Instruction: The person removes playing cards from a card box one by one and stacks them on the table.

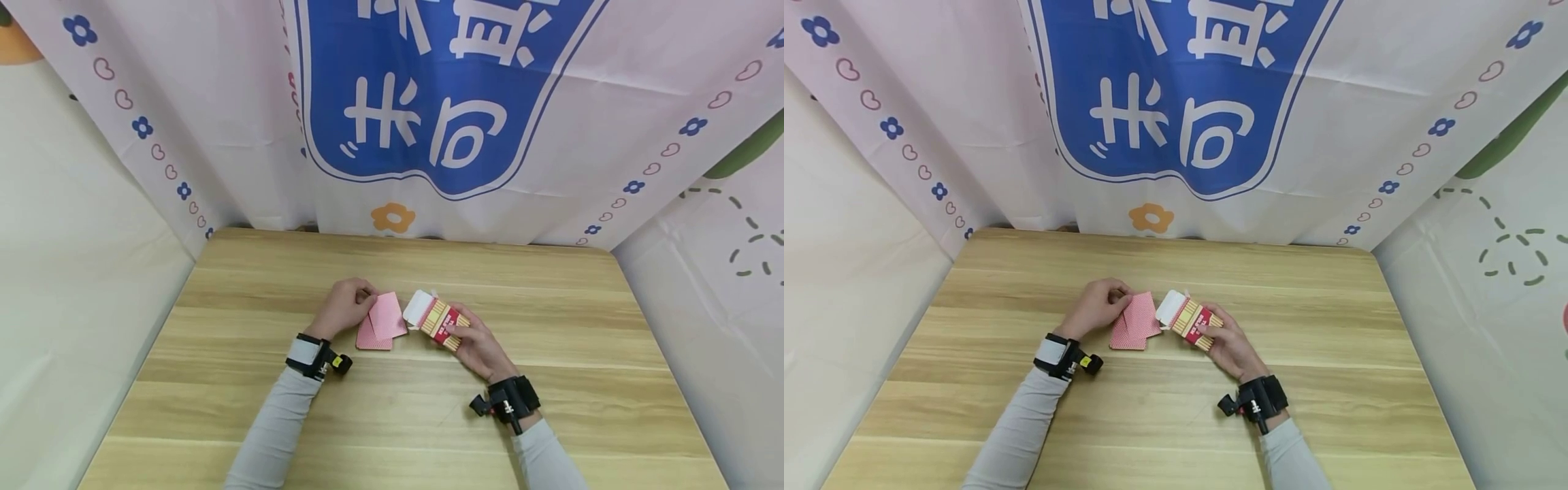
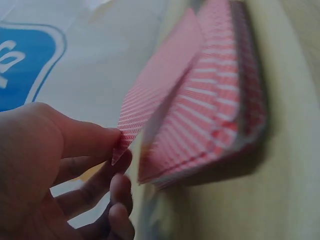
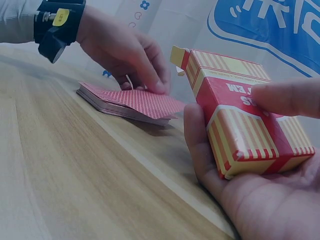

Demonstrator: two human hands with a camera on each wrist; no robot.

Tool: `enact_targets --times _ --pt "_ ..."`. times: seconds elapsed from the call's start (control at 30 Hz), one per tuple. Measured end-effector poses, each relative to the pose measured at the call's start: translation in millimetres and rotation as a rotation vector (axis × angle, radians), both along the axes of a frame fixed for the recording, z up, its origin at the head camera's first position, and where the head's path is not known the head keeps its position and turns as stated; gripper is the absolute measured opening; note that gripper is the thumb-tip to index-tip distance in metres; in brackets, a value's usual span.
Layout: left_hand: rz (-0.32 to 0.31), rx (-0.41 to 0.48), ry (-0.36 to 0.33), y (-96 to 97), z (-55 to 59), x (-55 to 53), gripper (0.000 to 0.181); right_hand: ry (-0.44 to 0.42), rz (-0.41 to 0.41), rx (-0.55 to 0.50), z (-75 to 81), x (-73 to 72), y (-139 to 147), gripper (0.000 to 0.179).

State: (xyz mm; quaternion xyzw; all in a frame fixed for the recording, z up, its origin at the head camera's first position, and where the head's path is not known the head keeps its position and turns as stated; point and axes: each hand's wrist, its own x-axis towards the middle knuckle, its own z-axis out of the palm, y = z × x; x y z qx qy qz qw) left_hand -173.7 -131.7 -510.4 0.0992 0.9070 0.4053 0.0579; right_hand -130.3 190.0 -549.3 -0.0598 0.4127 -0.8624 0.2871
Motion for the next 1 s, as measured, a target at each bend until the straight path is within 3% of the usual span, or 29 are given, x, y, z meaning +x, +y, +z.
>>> enact_targets --times 0.23,0.67,1.0 --pt "0.017 -0.105 0.033 7.0 -0.6 3.9 0.012 -0.019 -0.011 0.012 0.7 1.0 0.4 0.045" --pt "0.035 -0.127 0.040 8.2 -4.7 2.1 0.013 -0.014 -0.001 0.008 -2.5 -0.5 0.8 0.047" --pt "-0.026 -0.095 0.029 2.3 -5.8 -0.5 0.012 -0.031 -0.013 0.024 -0.4 -0.6 1.0 0.047"
